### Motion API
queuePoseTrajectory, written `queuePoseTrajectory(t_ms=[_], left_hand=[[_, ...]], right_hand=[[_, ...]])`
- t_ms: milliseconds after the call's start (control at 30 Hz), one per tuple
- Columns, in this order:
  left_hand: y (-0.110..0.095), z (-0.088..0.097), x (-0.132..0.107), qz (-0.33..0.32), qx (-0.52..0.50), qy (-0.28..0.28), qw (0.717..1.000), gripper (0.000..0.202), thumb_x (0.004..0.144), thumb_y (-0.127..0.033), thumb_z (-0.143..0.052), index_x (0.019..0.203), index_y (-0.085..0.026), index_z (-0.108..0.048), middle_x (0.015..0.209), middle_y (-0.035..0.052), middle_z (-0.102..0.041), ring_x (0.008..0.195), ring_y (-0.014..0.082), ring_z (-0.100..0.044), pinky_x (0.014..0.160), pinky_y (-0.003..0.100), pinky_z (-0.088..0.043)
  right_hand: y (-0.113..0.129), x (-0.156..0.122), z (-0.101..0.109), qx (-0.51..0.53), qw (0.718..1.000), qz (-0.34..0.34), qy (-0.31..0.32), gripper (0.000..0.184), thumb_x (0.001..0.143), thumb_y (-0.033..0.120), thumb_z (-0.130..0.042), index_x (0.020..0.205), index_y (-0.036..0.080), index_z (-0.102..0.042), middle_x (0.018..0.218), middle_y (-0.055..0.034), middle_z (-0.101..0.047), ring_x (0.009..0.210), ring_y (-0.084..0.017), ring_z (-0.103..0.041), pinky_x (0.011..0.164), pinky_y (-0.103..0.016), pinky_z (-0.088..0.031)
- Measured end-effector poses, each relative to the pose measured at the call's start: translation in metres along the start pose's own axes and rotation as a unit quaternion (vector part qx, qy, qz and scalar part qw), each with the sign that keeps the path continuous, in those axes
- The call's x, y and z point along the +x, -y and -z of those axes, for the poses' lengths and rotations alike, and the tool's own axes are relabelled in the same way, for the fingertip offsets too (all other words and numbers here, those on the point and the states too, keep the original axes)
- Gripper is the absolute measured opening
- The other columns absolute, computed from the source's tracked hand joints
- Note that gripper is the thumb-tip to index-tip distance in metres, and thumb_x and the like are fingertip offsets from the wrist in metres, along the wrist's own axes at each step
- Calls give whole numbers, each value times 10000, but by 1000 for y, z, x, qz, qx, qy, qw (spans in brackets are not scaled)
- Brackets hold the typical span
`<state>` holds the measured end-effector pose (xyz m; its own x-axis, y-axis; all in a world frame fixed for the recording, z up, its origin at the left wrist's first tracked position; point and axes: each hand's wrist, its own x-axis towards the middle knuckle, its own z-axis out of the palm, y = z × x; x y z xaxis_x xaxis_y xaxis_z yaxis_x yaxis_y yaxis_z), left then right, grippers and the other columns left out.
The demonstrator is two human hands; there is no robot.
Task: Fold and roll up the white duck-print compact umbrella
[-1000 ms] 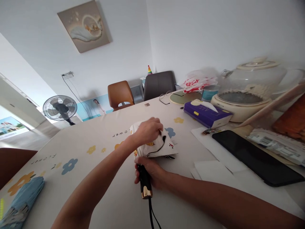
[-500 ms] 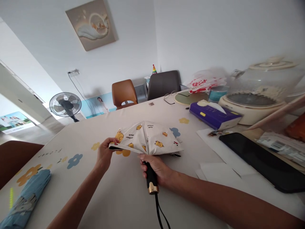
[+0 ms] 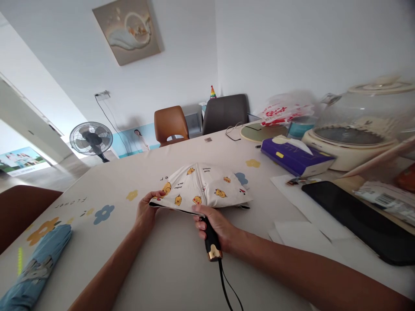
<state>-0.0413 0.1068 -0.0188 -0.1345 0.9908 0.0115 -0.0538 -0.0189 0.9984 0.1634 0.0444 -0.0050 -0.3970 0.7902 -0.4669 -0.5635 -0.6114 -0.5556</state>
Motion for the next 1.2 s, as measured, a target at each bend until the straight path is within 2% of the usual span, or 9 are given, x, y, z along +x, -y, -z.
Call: queuePoseTrajectory(t_ms=[67,167,333,467,567,700,867,967,1200], left_hand=[[3,2,1,-37,45,-9,998,79,551,-182,-639,604,-185,-580,918,19,-643,949,201,-551,753,292,-444],[6,5,4,-72,97,-17,993,26,585,-172,-612,590,-188,-592,933,28,-650,1028,219,-533,871,329,-405],[1,11,8,-6,60,-55,997,119,641,-261,-617,708,-165,-640,1058,76,-612,947,212,-584,855,368,-458],[-13,8,12,-11,127,-45,991,221,668,-279,-599,857,-173,-644,1070,82,-615,947,202,-581,885,367,-437],[-21,-8,24,-15,209,9,978,271,713,-343,-556,924,-190,-630,1071,71,-615,924,199,-585,849,351,-439],[-19,-46,55,-58,330,54,941,343,788,-422,-432,958,-177,-600,1024,70,-626,890,185,-577,752,299,-442],[-10,-86,92,-85,403,49,910,436,830,-507,-314,697,-179,-568,763,62,-628,744,194,-558,657,295,-390],[-7,-95,103,-95,445,40,890,476,838,-531,-282,592,-190,-503,640,59,-590,662,196,-542,613,289,-359],[8,-94,103,-131,521,-28,843,427,872,-493,-250,674,-204,-494,714,89,-609,731,232,-566,642,313,-351]], right_hand=[[0,-1,-1,-17,1000,-3,-6,163,711,189,-563,650,173,-413,582,64,-392,394,-25,-319,324,-152,-311],[-1,-2,-2,-30,999,-7,-14,143,708,170,-523,625,170,-406,574,62,-372,392,-29,-308,318,-161,-306],[-3,-1,-3,-22,999,8,-21,127,717,187,-514,632,167,-422,574,60,-379,393,-33,-318,325,-167,-314],[-3,-1,-3,-21,999,7,-26,106,719,191,-511,648,164,-437,563,62,-385,384,-33,-326,335,-172,-327],[-3,0,-4,-27,999,2,-35,107,726,194,-502,648,168,-435,541,66,-389,367,-37,-328,329,-174,-323],[-1,-1,-5,-40,998,-8,-51,118,740,199,-483,637,172,-433,503,69,-391,345,-42,-328,329,-175,-329],[1,-5,-7,-52,996,-38,-58,124,749,227,-474,642,187,-424,437,70,-375,323,-61,-341,318,-175,-317],[1,-6,-7,-42,997,-36,-59,123,752,234,-477,651,188,-423,436,72,-379,317,-59,-336,313,-172,-313],[2,-2,-6,-13,998,-30,-47,130,764,231,-493,671,184,-415,464,77,-398,316,-45,-324,322,-164,-318]])
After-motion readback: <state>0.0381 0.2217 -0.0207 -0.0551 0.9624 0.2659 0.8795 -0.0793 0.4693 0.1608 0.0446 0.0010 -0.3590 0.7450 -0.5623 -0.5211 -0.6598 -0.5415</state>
